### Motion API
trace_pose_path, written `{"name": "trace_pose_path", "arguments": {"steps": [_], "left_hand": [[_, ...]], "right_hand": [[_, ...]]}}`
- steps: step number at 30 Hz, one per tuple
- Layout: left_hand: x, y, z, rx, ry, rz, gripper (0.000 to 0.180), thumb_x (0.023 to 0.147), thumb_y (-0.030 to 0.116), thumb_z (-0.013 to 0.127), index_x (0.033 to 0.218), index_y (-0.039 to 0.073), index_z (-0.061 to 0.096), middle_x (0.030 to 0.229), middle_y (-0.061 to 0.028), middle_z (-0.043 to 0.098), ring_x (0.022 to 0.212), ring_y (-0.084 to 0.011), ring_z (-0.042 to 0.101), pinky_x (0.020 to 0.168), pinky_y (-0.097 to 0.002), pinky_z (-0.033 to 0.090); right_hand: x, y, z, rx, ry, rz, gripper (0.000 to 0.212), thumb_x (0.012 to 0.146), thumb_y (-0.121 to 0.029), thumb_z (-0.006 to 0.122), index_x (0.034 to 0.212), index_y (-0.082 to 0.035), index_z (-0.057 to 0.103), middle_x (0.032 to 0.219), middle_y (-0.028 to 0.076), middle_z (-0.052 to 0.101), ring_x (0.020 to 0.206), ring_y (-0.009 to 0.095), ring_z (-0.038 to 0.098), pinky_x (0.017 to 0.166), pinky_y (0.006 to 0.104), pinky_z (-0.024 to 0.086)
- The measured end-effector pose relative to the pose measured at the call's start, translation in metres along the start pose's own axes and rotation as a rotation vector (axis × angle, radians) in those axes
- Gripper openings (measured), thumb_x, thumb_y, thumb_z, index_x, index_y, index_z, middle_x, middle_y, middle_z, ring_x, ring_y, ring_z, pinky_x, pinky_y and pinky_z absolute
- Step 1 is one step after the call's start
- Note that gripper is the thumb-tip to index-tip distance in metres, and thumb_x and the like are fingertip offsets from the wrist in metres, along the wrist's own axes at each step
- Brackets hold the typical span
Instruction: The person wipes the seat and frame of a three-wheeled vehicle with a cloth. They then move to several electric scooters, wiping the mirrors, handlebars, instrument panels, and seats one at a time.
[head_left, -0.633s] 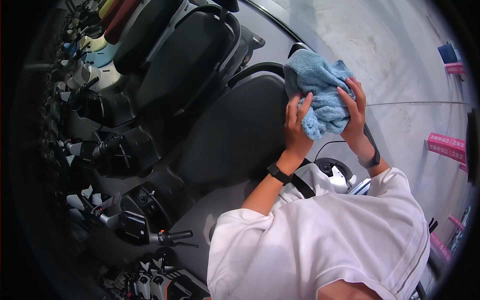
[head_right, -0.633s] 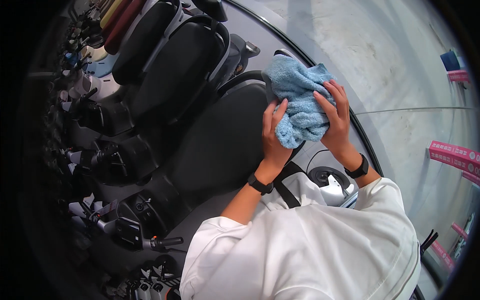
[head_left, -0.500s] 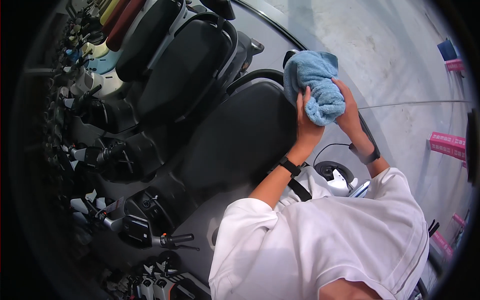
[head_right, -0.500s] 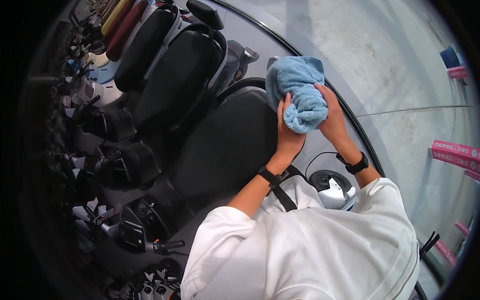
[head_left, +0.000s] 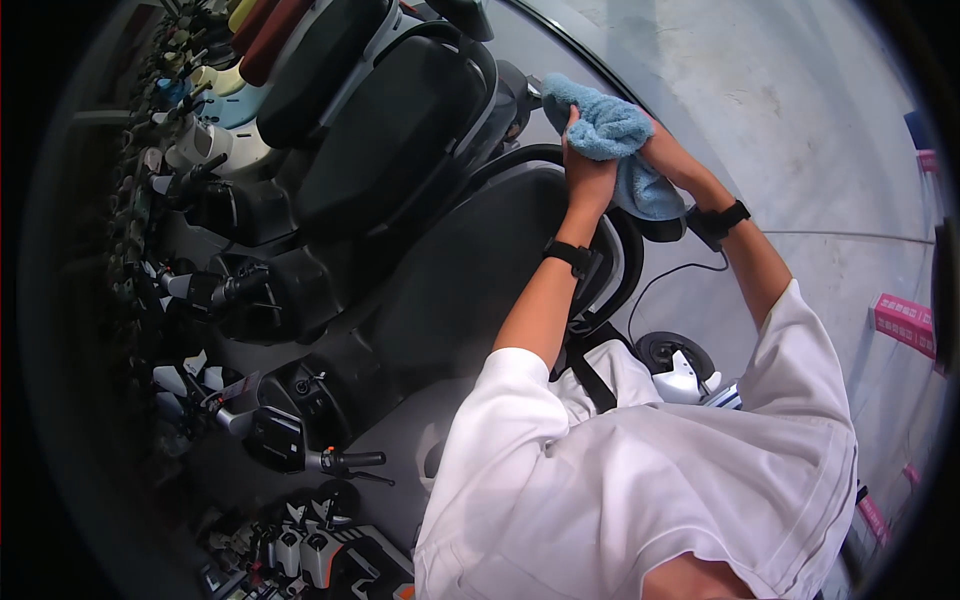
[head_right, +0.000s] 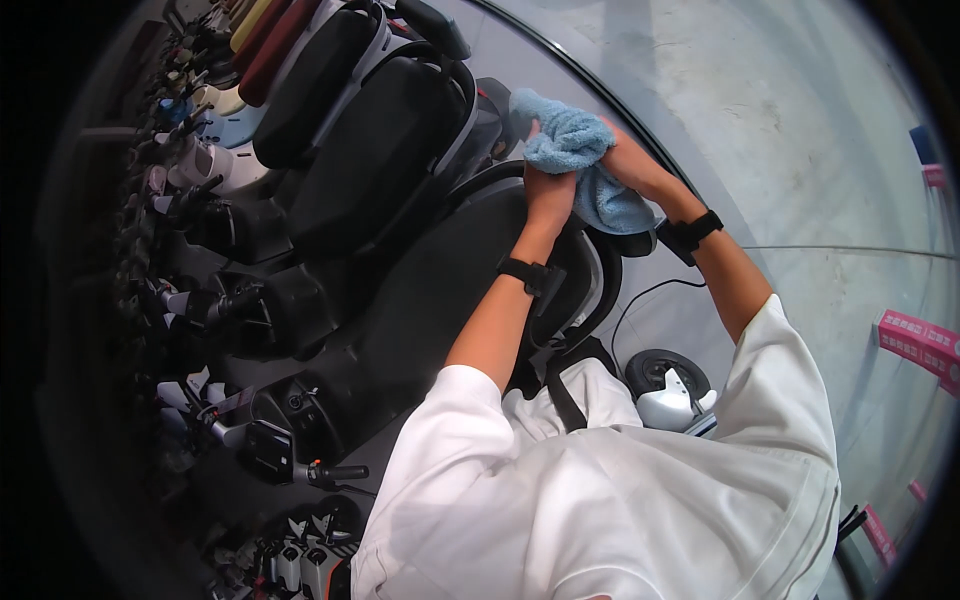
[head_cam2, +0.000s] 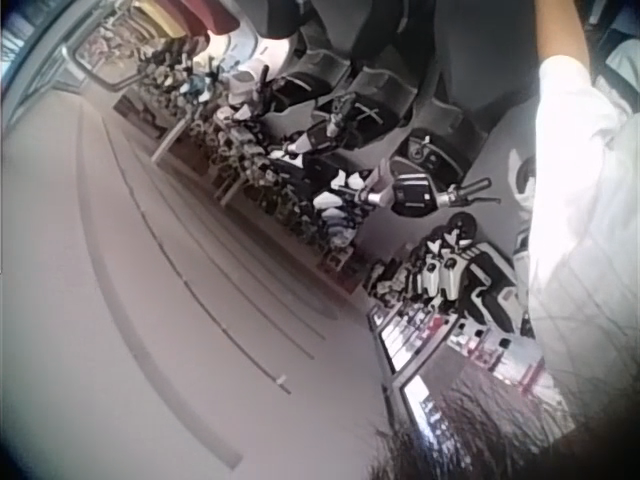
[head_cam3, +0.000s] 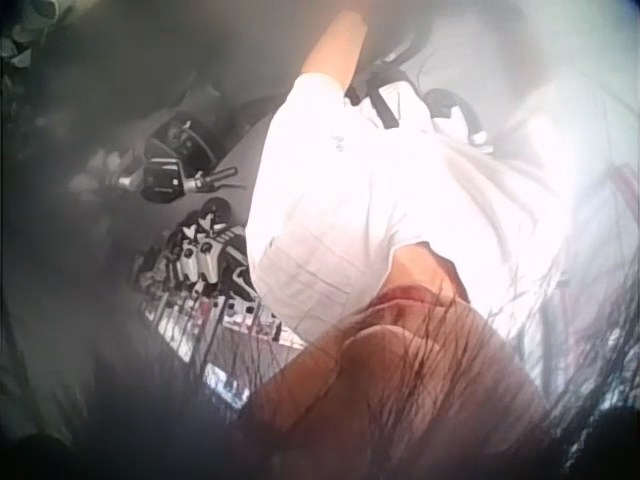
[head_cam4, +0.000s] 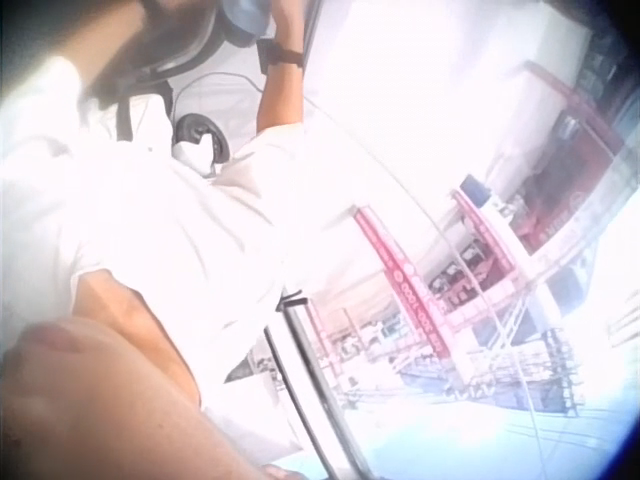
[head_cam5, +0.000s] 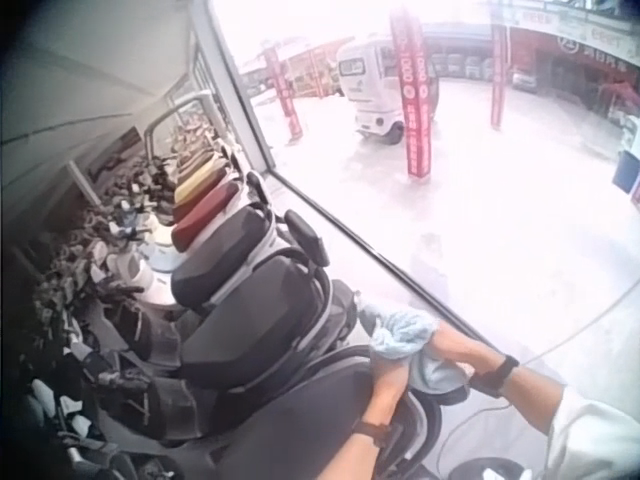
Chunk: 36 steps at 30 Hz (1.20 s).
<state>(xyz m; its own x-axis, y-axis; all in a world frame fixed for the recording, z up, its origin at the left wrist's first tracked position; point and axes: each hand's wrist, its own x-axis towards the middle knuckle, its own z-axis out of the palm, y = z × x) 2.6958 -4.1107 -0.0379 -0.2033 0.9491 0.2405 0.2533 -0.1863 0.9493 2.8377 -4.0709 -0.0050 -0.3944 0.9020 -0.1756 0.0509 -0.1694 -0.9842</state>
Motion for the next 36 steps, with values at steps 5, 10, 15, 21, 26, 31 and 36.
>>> {"name": "trace_pose_path", "arguments": {"steps": [5, 10, 15, 21, 26, 31, 36], "left_hand": [[-0.088, 0.017, 0.017, 0.099, -0.028, -0.01, 0.085, 0.08, 0.018, 0.075, 0.148, 0.001, 0.027, 0.137, -0.0237, 0.043, 0.127, -0.0399, 0.045, 0.109, -0.0417, 0.036], [-0.17, 0.021, 0.029, 0.097, -0.141, -0.025, 0.083, 0.079, 0.011, 0.073, 0.148, 0.004, 0.026, 0.14, -0.0239, 0.039, 0.128, -0.0427, 0.045, 0.108, -0.0445, 0.037], [-0.158, 0.018, 0.006, -0.124, -0.202, -0.134, 0.081, 0.075, 0.005, 0.075, 0.144, 0.003, 0.034, 0.141, -0.0209, 0.043, 0.129, -0.0408, 0.046, 0.11, -0.0427, 0.038], [-0.169, 0.029, -0.069, -0.188, -0.152, -0.206, 0.074, 0.071, 0.014, 0.082, 0.133, 0.003, 0.045, 0.126, -0.0189, 0.059, 0.119, -0.0367, 0.057, 0.102, -0.0409, 0.047], [-0.213, 0.048, -0.18, 0.056, -0.044, -0.056, 0.07, 0.069, 0.005, 0.08, 0.132, 0.003, 0.051, 0.127, -0.0154, 0.059, 0.119, -0.0336, 0.057, 0.102, -0.0396, 0.046], [-0.242, 0.105, -0.285, 0.22, 0.083, -0.085, 0.069, 0.069, 0.0, 0.079, 0.133, 0.01, 0.056, 0.129, -0.014, 0.057, 0.112, -0.0327, 0.063, 0.095, -0.0372, 0.052], [-0.296, 0.138, -0.372, 0.582, 0.192, 0.004, 0.07, 0.068, 0.01, 0.08, 0.134, 0.016, 0.057, 0.129, -0.0156, 0.056, 0.109, -0.0371, 0.062, 0.091, -0.0414, 0.053]], "right_hand": [[-0.074, 0.026, -0.015, -0.245, 0.042, -0.074, 0.045, 0.094, -0.013, 0.06, 0.136, -0.004, 0.048, 0.134, 0.011, 0.055, 0.122, 0.018, 0.051, 0.105, 0.0303, 0.037], [-0.153, 0.03, 0.004, -0.355, 0.179, -0.089, 0.055, 0.09, -0.013, 0.064, 0.141, -0.006, 0.045, 0.137, 0.014, 0.053, 0.128, 0.023, 0.05, 0.108, 0.0341, 0.037], [-0.155, 0.038, 0.029, -0.432, 0.307, -0.14, 0.059, 0.087, -0.014, 0.067, 0.141, -0.008, 0.046, 0.139, 0.016, 0.052, 0.129, 0.029, 0.051, 0.108, 0.0377, 0.038], [-0.156, 0.023, 0.075, -0.85, 0.16, -0.35, 0.057, 0.077, -0.005, 0.074, 0.131, -0.007, 0.055, 0.135, 0.017, 0.054, 0.127, 0.036, 0.052, 0.108, 0.041, 0.038], [-0.165, 0.023, 0.155, -0.38, -0.192, -0.106, 0.048, 0.085, -0.009, 0.071, 0.129, -0.004, 0.053, 0.118, 0.01, 0.065, 0.11, 0.021, 0.061, 0.097, 0.0327, 0.046], [-0.181, 0.003, 0.247, -0.198, -0.365, -0.158, 0.058, 0.084, -0.007, 0.072, 0.136, -0.002, 0.047, 0.126, 0.012, 0.06, 0.117, 0.02, 0.057, 0.101, 0.0336, 0.043], [-0.195, -0.019, 0.342, -0.135, -0.531, -0.331, 0.069, 0.081, -0.004, 0.073, 0.143, -0.004, 0.042, 0.131, 0.015, 0.056, 0.119, 0.024, 0.058, 0.101, 0.0351, 0.044]]}}
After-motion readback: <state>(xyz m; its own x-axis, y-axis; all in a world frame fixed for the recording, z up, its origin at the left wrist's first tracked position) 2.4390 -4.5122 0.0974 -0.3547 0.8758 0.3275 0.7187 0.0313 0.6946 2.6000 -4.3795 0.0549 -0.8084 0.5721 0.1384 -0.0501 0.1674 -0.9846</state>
